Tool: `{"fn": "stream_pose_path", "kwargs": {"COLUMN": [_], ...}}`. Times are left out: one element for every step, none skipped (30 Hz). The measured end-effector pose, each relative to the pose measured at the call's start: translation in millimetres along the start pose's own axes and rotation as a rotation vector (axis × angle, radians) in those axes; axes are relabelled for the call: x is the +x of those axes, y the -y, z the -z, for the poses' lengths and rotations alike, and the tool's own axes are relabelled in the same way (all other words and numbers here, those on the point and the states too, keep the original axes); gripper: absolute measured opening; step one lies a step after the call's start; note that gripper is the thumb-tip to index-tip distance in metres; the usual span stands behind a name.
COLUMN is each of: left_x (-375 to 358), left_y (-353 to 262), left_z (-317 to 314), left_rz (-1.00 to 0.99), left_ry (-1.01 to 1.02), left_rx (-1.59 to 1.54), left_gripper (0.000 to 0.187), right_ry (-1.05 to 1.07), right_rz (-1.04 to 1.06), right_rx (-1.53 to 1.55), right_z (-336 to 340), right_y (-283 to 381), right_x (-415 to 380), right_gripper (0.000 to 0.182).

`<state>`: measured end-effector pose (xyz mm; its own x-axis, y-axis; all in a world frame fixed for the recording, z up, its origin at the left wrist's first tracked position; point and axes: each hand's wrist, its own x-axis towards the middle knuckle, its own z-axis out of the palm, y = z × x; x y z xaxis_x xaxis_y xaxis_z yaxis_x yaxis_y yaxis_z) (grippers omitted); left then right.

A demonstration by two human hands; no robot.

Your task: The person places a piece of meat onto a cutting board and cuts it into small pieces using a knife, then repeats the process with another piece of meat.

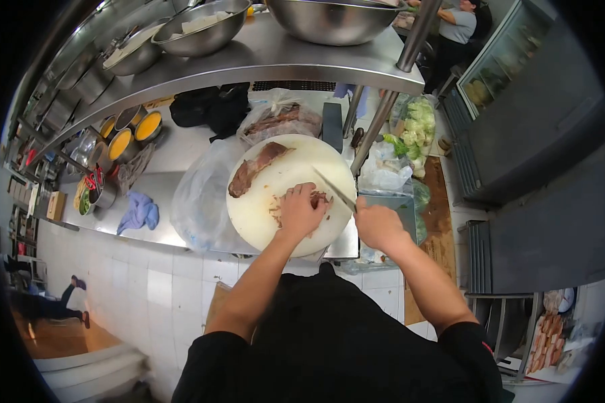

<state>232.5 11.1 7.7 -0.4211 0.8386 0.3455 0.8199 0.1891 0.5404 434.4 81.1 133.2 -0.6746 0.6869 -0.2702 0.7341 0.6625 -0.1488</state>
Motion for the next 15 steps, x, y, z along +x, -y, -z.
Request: {"fn": "stream_pose_path", "kwargs": {"left_x": [1.3, 3.3, 3.8, 3.1, 3.1, 1.9, 1.2, 0.3, -2.3, -4.5, -3.8, -5.7, -5.6, 1.1, 2.8], "left_y": [6.9, 9.5, 6.2, 3.4, 1.5, 2.3, 3.2, 4.5, 5.7, 6.5, 6.4, 7.3, 8.4, 9.3, 12.2], "left_z": [0.0, -0.7, 2.2, 5.5, 8.3, 8.6, 9.0, 9.1, 7.2, 4.6, 3.0, 5.2, 7.2, 8.7, 8.5], "left_rz": [-0.059, -0.117, -0.12, -0.069, -0.016, -0.015, -0.048, -0.079, -0.074, -0.124, -0.174, -0.169, -0.136, -0.104, -0.1], "left_ry": [0.048, 0.091, 0.093, 0.068, 0.042, 0.044, 0.065, 0.085, 0.084, 0.051, 0.013, 0.014, 0.05, 0.075, 0.075], "left_rx": [-0.06, -0.12, -0.124, -0.149, -0.174, -0.176, -0.133, -0.09, -0.094, -0.058, -0.022, -0.021, -0.063, -0.105, -0.106], "left_gripper": [0.039, 0.031, 0.031, 0.029, 0.026, 0.026, 0.027, 0.028, 0.028, 0.027, 0.026, 0.026, 0.027, 0.027, 0.027], "right_ry": [-0.013, -0.014, 0.0, 0.015, 0.016, 0.024, 0.031, 0.033, 0.035, 0.032, 0.03, 0.067, 0.103, 0.099, 0.102], "right_rz": [0.016, 0.009, 0.028, 0.048, 0.046, 0.069, 0.092, 0.092, 0.098, 0.103, 0.104, 0.132, 0.155, 0.156, 0.125], "right_rx": [-0.042, -0.044, -0.09, -0.136, -0.137, -0.18, -0.224, -0.227, -0.207, -0.184, -0.189, -0.181, -0.17, -0.173, -0.167], "right_z": [-11.6, -4.0, 10.3, 22.0, 30.3, 37.0, 40.2, 29.5, 9.2, -1.8, 5.5, 16.2, 23.3, 31.8, 38.0], "right_y": [-3.3, -1.2, 4.8, 11.9, 20.1, 28.9, 33.6, 30.4, 23.2, 19.1, 16.2, 14.9, 15.2, 20.5, 29.1], "right_x": [6.4, 8.3, 10.2, 8.9, 3.2, -3.9, -6.3, 1.5, 13.4, 18.7, 24.6, 32.4, 33.7, 27.4, 15.4], "right_gripper": [0.026, 0.026, 0.025, 0.024, 0.024, 0.024, 0.023, 0.023, 0.023, 0.023, 0.023, 0.023, 0.022, 0.022, 0.022]}}
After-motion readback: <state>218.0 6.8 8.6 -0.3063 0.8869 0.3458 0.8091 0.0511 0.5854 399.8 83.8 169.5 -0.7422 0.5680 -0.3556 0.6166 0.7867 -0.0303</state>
